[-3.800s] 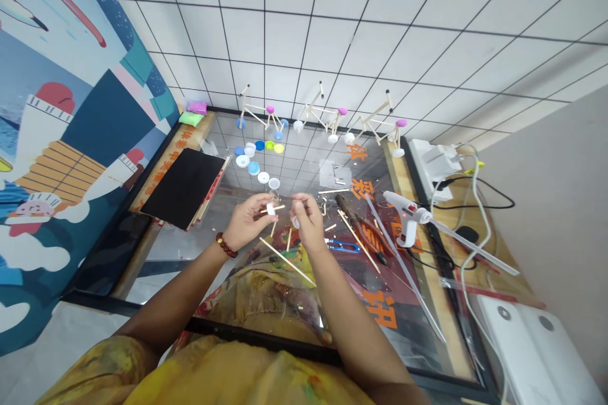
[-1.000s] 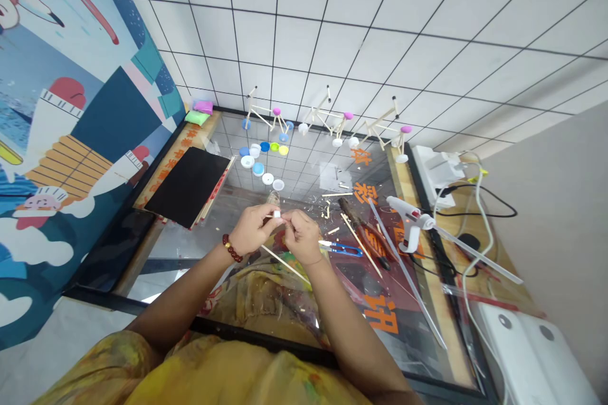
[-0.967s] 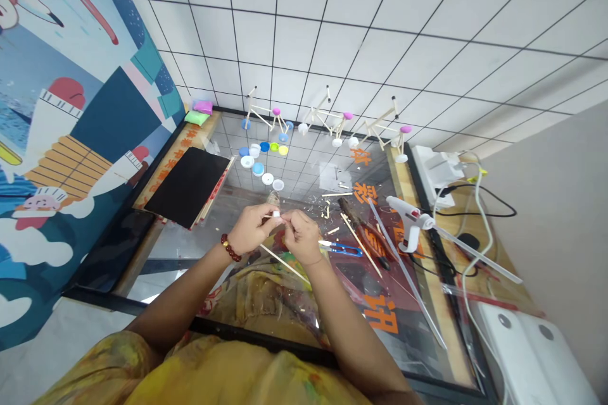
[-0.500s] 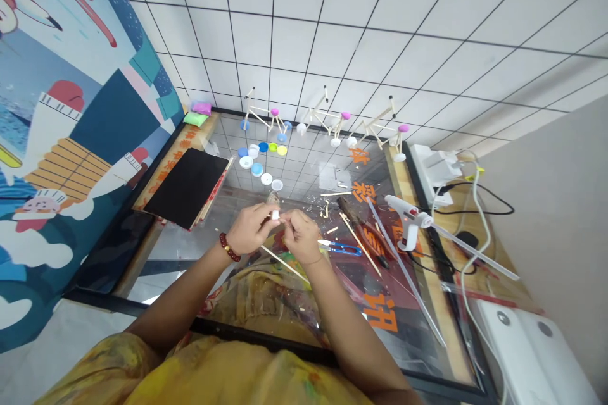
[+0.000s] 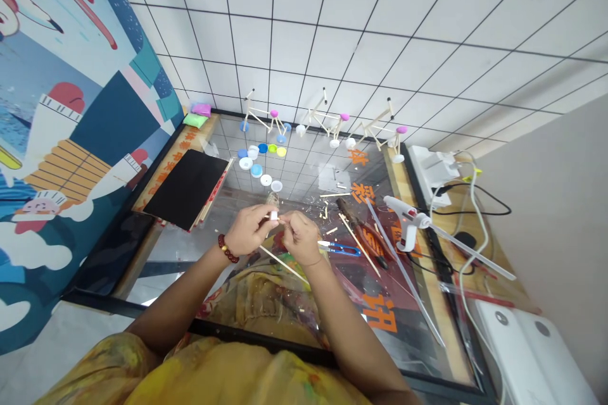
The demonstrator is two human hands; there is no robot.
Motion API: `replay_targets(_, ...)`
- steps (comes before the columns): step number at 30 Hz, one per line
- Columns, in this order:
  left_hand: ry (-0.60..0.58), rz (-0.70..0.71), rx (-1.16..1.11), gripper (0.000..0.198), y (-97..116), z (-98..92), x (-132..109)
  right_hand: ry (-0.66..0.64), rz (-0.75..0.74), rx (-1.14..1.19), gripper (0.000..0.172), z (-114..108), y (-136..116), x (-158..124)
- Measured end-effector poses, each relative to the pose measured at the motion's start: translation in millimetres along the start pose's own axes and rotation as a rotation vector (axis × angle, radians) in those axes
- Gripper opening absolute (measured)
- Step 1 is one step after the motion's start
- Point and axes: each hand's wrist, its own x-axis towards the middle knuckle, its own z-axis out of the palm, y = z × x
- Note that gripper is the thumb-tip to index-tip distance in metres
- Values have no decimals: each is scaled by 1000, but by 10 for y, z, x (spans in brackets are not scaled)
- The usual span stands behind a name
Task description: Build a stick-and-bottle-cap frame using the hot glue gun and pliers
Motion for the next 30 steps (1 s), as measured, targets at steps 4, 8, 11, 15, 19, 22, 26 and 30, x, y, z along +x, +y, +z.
replay_targets(4, -33, -376, -523, 32, -1, 110, 21, -6, -4, -13, 23, 5, 12, -9)
replay_targets(8, -43, -294, -373, 31, 2, 87, 28, 16, -18, -6, 22, -3, 22, -3)
replay_targets(11, -51, 32, 109, 22, 9, 0, 18, 13, -4, 19, 19, -16, 27, 1)
replay_targets(15, -98, 247, 453, 25, -34, -57, 13, -2, 26, 31, 18, -25, 28, 9)
replay_targets(19, -19, 249, 371, 28, -126, -56, 26, -2, 142, 155, 15, -53, 22, 54)
replay_targets(22, 34, 257, 294, 30, -170, -68, 35, -75, 225, 252, 19, -90, 21, 103)
replay_targets(26, -32, 320, 303, 30, -171, -44, 35, -199, 187, 263, 25, -105, 44, 132)
replay_targets(30, -51, 391, 345, 33, -177, 11, 26, -259, 131, 251, 26, -69, 86, 123)
